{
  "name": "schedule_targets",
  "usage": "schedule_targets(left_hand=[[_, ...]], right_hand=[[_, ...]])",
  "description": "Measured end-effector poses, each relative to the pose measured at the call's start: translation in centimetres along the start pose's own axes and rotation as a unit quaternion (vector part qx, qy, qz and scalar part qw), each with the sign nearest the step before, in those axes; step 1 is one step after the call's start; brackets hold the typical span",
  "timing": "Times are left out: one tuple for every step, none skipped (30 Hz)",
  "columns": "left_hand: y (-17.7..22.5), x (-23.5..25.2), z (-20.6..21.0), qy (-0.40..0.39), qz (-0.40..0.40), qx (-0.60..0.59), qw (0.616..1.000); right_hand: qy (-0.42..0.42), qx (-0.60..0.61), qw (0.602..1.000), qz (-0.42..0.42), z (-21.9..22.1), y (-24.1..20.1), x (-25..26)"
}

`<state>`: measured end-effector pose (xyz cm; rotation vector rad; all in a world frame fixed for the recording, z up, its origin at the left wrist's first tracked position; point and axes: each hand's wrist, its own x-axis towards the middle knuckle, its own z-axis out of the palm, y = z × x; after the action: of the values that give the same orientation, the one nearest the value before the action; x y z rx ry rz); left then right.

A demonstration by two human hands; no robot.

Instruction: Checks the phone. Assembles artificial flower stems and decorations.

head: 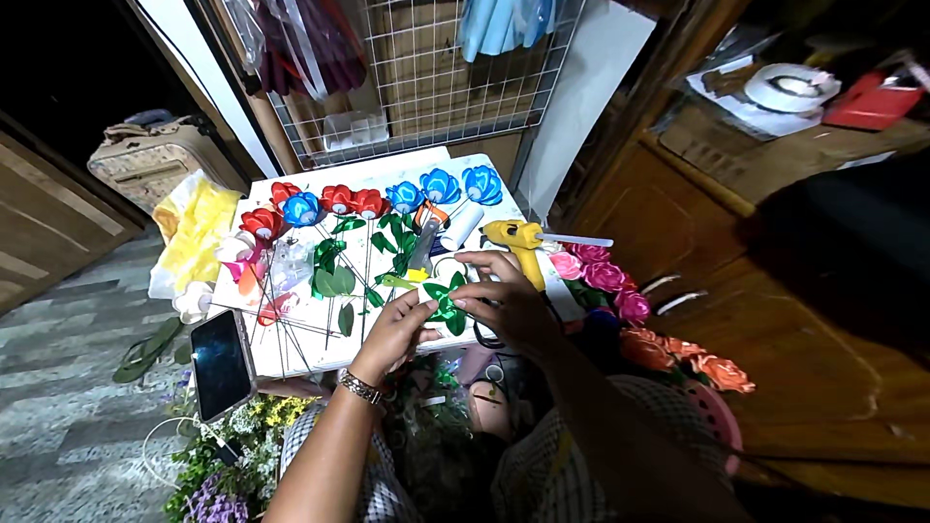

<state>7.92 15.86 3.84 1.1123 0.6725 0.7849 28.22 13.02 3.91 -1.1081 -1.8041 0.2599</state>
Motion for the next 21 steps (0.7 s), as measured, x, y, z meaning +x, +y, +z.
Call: schedule_targets(left_hand=[[0.0,0.0,0.0,0.001,-0.001,0.0,1.0],[0.0,0.0,0.0,0.004,0.0,-0.001,1.0],[0.1,0.0,0.1,0.007,0.002,-0.003,1.0],[0.1,0.0,0.1,0.006,0.005,-0.008,1.0],[0.0,0.1,0.1,0.006,0.007,-0.014,1.0],[0.0,0.1,0.0,0.005,0.007,-0.017,1.0],[0.0,0.1,0.0,0.004,0.008,-0.019,1.0],[-0.1,0.2,0.0,0.003,0.009,-0.02,1.0],[-0.2,0.2,0.0,0.001,0.01,-0.02,1.0],[-0.2,0.2,0.0,0.0,0.012,-0.021,1.0],[-0.3,0.2,0.0,-0.001,0.013,-0.023,1.0],[-0.3,0.2,0.0,-0.001,0.017,-0.022,1.0],[-0.3,0.2,-0.1,-0.003,0.02,-0.017,1.0],[-0.4,0.2,-0.2,-0.005,0.026,-0.007,1.0],[-0.5,0.1,-0.4,-0.008,0.032,0.009,0.999],[-0.5,0.1,-0.5,-0.008,0.039,0.032,0.999],[-0.6,0.1,-0.6,-0.003,0.044,0.05,0.998],[-0.6,0.1,-0.6,0.002,0.046,0.059,0.997],[-0.6,0.1,-0.5,0.01,0.048,0.07,0.996],[-0.5,0.1,-0.5,0.017,0.049,0.082,0.995],[-0.5,0.1,-0.4,0.022,0.05,0.093,0.994]], right_hand=[[0.001,0.013,1.0,0.003,-0.1,0.0,0.0],[0.007,0.036,0.999,0.007,-0.3,0.0,0.0],[0.018,0.058,0.998,0.008,-0.5,0.0,-0.1],[0.028,0.079,0.996,0.007,-0.8,0.1,0.0],[0.036,0.086,0.996,0.009,-1.1,0.2,0.0],[0.042,0.082,0.996,0.007,-1.4,0.2,0.1],[0.042,0.066,0.997,0.002,-1.5,0.3,0.1],[0.038,0.047,0.998,-0.004,-1.4,0.2,0.0],[0.03,0.031,0.999,-0.011,-1.3,0.1,0.0],[0.019,0.018,0.999,-0.019,-1.1,-0.1,0.0],[0.008,0.007,1.0,-0.024,-0.9,-0.3,0.0],[-0.003,-0.003,1.0,-0.026,-0.8,-0.5,0.1],[-0.01,-0.008,1.0,-0.027,-0.6,-0.6,0.1],[-0.012,-0.006,0.999,-0.029,-0.5,-0.5,0.1],[-0.016,-0.008,0.999,-0.028,-0.4,-0.4,0.1],[-0.019,-0.009,0.999,-0.026,-0.3,-0.4,0.1],[-0.022,-0.012,0.999,-0.025,-0.3,-0.3,0.1],[-0.025,-0.018,0.999,-0.027,-0.2,-0.3,0.1],[-0.027,-0.026,0.999,-0.032,-0.2,-0.3,0.1],[-0.028,-0.036,0.998,-0.042,-0.1,-0.1,0.0],[-0.026,-0.046,0.997,-0.056,0.1,0.0,0.0]])
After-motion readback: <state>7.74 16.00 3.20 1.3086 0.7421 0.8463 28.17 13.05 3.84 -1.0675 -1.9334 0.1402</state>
